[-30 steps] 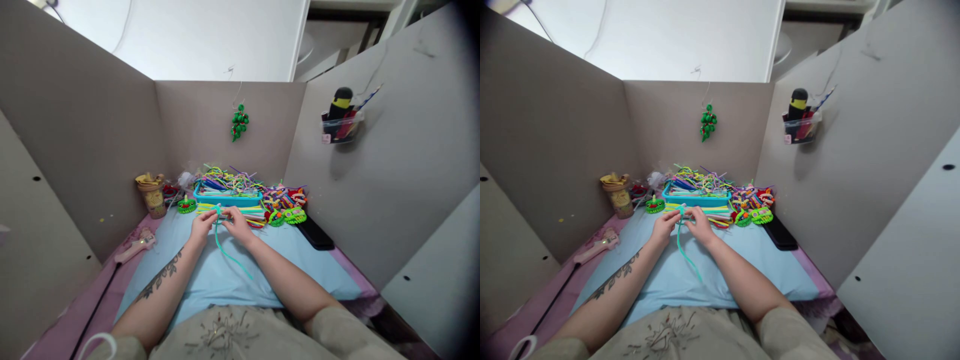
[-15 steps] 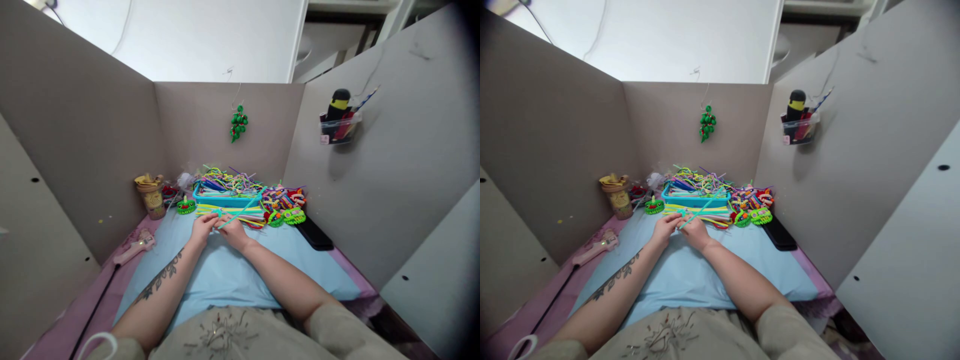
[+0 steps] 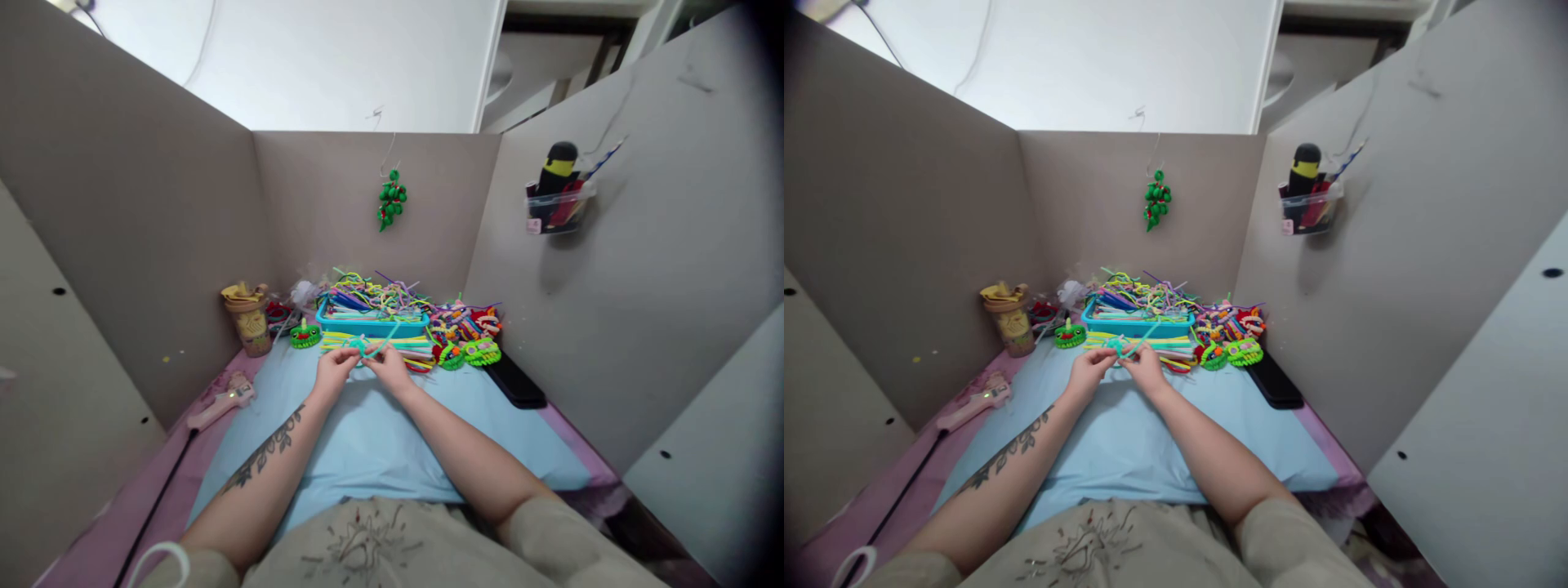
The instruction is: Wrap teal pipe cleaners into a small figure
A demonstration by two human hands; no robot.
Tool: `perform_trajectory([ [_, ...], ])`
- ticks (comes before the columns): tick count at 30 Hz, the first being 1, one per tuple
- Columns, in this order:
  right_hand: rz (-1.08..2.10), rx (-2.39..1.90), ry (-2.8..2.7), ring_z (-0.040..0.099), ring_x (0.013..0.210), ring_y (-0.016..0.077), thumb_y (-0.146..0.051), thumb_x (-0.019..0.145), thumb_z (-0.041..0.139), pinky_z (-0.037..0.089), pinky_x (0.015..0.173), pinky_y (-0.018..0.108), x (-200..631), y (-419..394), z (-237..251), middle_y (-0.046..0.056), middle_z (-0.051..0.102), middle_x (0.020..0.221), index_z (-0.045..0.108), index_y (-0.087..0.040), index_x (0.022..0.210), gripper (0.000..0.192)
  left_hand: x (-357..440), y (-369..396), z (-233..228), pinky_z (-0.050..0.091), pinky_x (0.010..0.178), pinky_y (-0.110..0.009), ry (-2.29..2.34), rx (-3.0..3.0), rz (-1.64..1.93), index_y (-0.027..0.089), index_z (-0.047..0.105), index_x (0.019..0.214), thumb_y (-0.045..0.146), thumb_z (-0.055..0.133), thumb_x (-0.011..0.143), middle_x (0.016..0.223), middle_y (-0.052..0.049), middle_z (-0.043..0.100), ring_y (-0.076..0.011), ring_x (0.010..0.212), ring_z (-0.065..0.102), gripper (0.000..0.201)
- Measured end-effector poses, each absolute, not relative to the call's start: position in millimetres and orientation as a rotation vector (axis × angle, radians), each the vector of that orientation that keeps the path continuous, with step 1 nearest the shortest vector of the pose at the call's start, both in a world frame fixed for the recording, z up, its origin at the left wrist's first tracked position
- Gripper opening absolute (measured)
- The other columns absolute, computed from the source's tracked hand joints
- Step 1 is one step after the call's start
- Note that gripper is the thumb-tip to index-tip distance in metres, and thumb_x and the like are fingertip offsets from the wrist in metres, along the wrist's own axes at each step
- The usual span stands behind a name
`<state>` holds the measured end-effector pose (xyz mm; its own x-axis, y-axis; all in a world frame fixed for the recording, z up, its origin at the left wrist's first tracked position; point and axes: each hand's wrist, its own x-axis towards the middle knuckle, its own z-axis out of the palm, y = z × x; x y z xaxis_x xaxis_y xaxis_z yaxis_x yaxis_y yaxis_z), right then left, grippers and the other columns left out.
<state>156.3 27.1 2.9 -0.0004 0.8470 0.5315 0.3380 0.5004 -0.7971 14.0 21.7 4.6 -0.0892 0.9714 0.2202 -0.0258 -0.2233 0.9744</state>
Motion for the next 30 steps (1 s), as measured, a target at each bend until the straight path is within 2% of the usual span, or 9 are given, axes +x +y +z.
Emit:
perform_trajectory([
  [4,0.552,-1.072,-1.563,0.044,0.058,0.0123,-0.033,0.065,0.064,0.036,0.055,0.024,158,25,4,-0.002,0.048,0.06,0.056,-0.017,0.057,0.019,15,20,5,0.029,0.039,-0.02,1.136,1.345,1.446,0.014,0.07,0.077,0.032,0.071,0.059,0.056,0.0,0.061,-0.0063,0.039,0.039,0.026],
  [14,1.018,-0.855,-1.39,0.037,0.05,0.0083,-0.03,0.061,0.066,0.029,0.051,0.022,161,28,5,-0.005,0.042,0.051,0.05,-0.016,0.053,0.023,16,15,7,0.032,0.038,-0.02,1.104,1.474,1.434,0.014,0.069,0.073,0.034,0.07,0.061,0.057,0.0,0.061,-0.0068,0.041,0.041,0.024],
  [24,0.9,-0.886,-1.341,0.038,0.054,0.009,-0.032,0.058,0.069,0.03,0.053,0.023,161,24,12,-0.006,0.045,0.059,0.05,-0.018,0.066,0.025,15,20,4,0.032,0.038,-0.019,1.124,1.488,1.419,0.014,0.068,0.074,0.031,0.068,0.061,0.057,0.0,0.061,-0.0062,0.041,0.041,0.021],
  [30,0.987,-0.907,-1.433,0.035,0.051,0.0083,-0.036,0.059,0.069,0.027,0.052,0.023,175,34,10,-0.007,0.04,0.052,0.044,-0.018,0.054,0.031,16,18,5,0.036,0.043,-0.02,1.049,1.543,1.382,0.014,0.068,0.07,0.029,0.07,0.06,0.055,0.0,0.061,-0.0087,0.045,0.048,0.018],
])
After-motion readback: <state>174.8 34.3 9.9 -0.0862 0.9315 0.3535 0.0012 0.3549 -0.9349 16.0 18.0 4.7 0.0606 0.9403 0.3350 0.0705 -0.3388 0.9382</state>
